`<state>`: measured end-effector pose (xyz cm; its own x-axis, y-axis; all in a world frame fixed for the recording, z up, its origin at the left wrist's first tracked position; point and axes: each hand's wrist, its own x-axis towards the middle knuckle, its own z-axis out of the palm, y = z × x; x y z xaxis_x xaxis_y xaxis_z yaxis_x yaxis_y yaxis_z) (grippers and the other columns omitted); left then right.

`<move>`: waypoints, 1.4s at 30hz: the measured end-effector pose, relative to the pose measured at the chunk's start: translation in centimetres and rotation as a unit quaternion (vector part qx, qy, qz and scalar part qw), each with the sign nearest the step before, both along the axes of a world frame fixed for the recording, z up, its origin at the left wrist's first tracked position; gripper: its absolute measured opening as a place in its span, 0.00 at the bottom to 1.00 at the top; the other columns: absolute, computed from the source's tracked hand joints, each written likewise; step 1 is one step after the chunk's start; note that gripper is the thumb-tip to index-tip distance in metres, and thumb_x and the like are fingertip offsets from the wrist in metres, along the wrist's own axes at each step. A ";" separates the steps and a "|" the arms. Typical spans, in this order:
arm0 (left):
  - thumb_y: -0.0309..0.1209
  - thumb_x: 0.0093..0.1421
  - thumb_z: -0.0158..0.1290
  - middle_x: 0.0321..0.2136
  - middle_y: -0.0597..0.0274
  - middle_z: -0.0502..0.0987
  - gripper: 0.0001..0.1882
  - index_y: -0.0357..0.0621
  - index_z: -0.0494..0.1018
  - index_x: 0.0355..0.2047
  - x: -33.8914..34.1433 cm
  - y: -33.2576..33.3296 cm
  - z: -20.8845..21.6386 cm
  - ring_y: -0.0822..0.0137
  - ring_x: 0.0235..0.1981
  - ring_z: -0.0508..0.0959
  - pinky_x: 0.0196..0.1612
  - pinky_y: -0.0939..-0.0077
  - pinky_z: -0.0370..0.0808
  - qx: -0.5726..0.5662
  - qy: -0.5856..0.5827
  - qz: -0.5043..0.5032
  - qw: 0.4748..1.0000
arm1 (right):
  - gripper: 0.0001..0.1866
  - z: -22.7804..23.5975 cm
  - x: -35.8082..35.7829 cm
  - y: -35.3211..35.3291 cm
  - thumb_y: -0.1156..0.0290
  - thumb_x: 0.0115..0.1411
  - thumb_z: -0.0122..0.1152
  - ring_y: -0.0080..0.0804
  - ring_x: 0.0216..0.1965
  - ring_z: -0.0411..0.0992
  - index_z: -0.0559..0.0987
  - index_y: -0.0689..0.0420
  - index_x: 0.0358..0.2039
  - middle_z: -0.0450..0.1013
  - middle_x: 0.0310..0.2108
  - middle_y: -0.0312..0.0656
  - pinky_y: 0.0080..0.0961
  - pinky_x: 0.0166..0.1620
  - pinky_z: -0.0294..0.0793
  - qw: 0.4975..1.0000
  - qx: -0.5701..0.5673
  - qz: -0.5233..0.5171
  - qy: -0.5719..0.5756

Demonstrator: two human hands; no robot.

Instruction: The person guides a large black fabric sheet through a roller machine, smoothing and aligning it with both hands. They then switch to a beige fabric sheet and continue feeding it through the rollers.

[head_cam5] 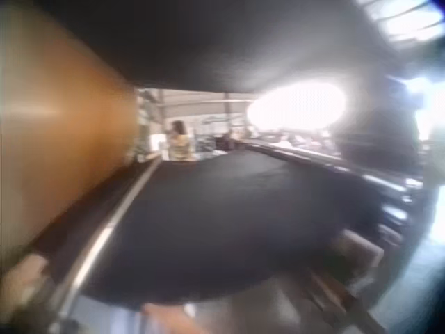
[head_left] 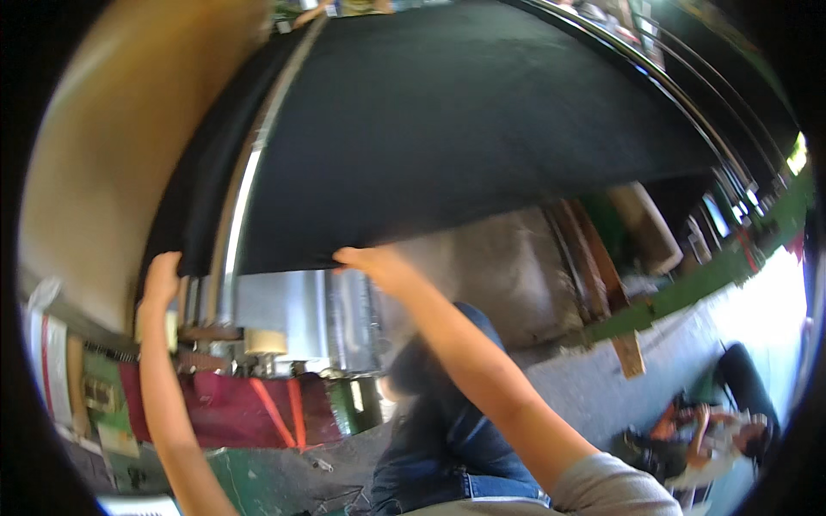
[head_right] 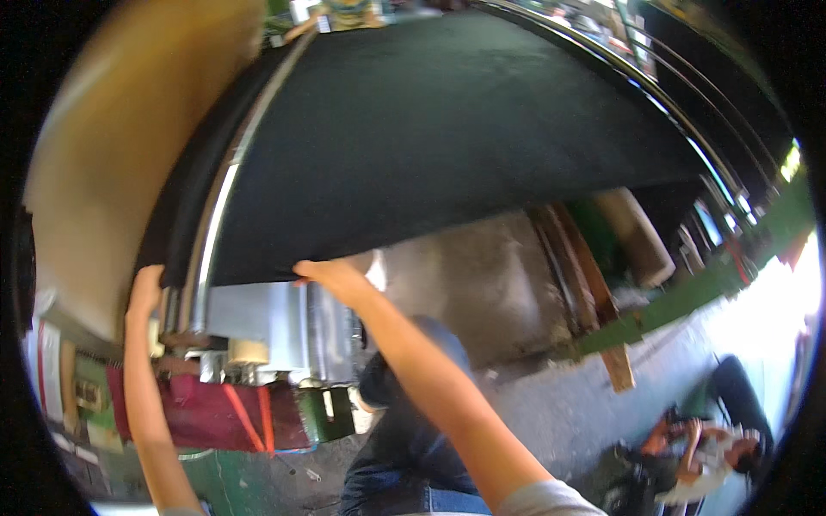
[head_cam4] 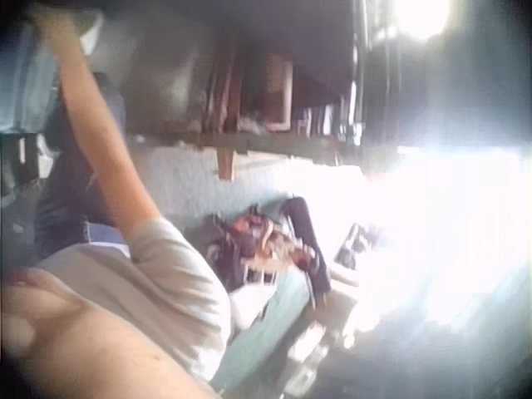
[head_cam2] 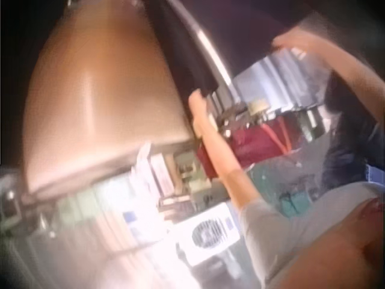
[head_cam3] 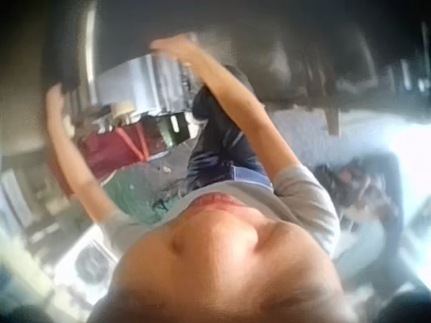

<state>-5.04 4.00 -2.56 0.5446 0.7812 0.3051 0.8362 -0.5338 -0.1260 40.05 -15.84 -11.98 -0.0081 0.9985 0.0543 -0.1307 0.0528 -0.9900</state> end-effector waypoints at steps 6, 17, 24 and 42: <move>0.17 0.47 0.47 0.27 0.39 0.75 0.05 0.34 0.72 0.23 2.4 -3.2 1.6 0.41 0.34 0.76 0.36 0.55 0.72 -0.014 0.092 0.159 0.983 | 0.10 1.7 -0.5 1.2 0.69 0.53 0.61 0.31 0.32 0.73 0.76 0.63 0.32 0.74 0.27 0.42 0.30 0.37 0.74 0.969 -0.033 -0.120 0.211; 0.11 0.39 0.46 0.26 0.46 0.73 0.09 0.34 0.68 0.22 7.1 -5.5 3.6 0.44 0.33 0.74 0.34 0.57 0.69 -0.006 -0.006 0.027 1.000 | 0.10 2.1 0.4 0.0 0.74 0.50 0.63 0.30 0.29 0.72 0.76 0.65 0.32 0.73 0.29 0.42 0.27 0.33 0.72 0.967 -0.103 -0.096 0.212; 0.15 0.43 0.50 0.28 0.43 0.76 0.06 0.38 0.75 0.20 2.6 -3.5 1.5 0.45 0.34 0.77 0.38 0.56 0.74 0.003 0.102 0.162 0.981 | 0.05 0.1 2.6 1.6 0.75 0.51 0.62 0.29 0.27 0.69 0.76 0.59 0.30 0.72 0.29 0.38 0.28 0.33 0.72 0.892 -0.117 -0.269 0.345; 0.15 0.41 0.52 0.28 0.44 0.76 0.07 0.37 0.75 0.22 3.7 -4.3 2.5 0.46 0.36 0.77 0.39 0.59 0.75 -0.035 0.113 0.194 0.974 | 0.03 0.2 2.5 1.3 0.75 0.53 0.59 0.28 0.30 0.70 0.75 0.56 0.29 0.72 0.30 0.36 0.28 0.34 0.69 0.919 -0.077 -0.185 0.339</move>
<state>-1.33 -0.30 -0.07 0.2510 0.9564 0.1496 0.9320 -0.1969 -0.3044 42.52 -14.50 -11.76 0.3164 0.9225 -0.2211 -0.7219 0.0830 -0.6870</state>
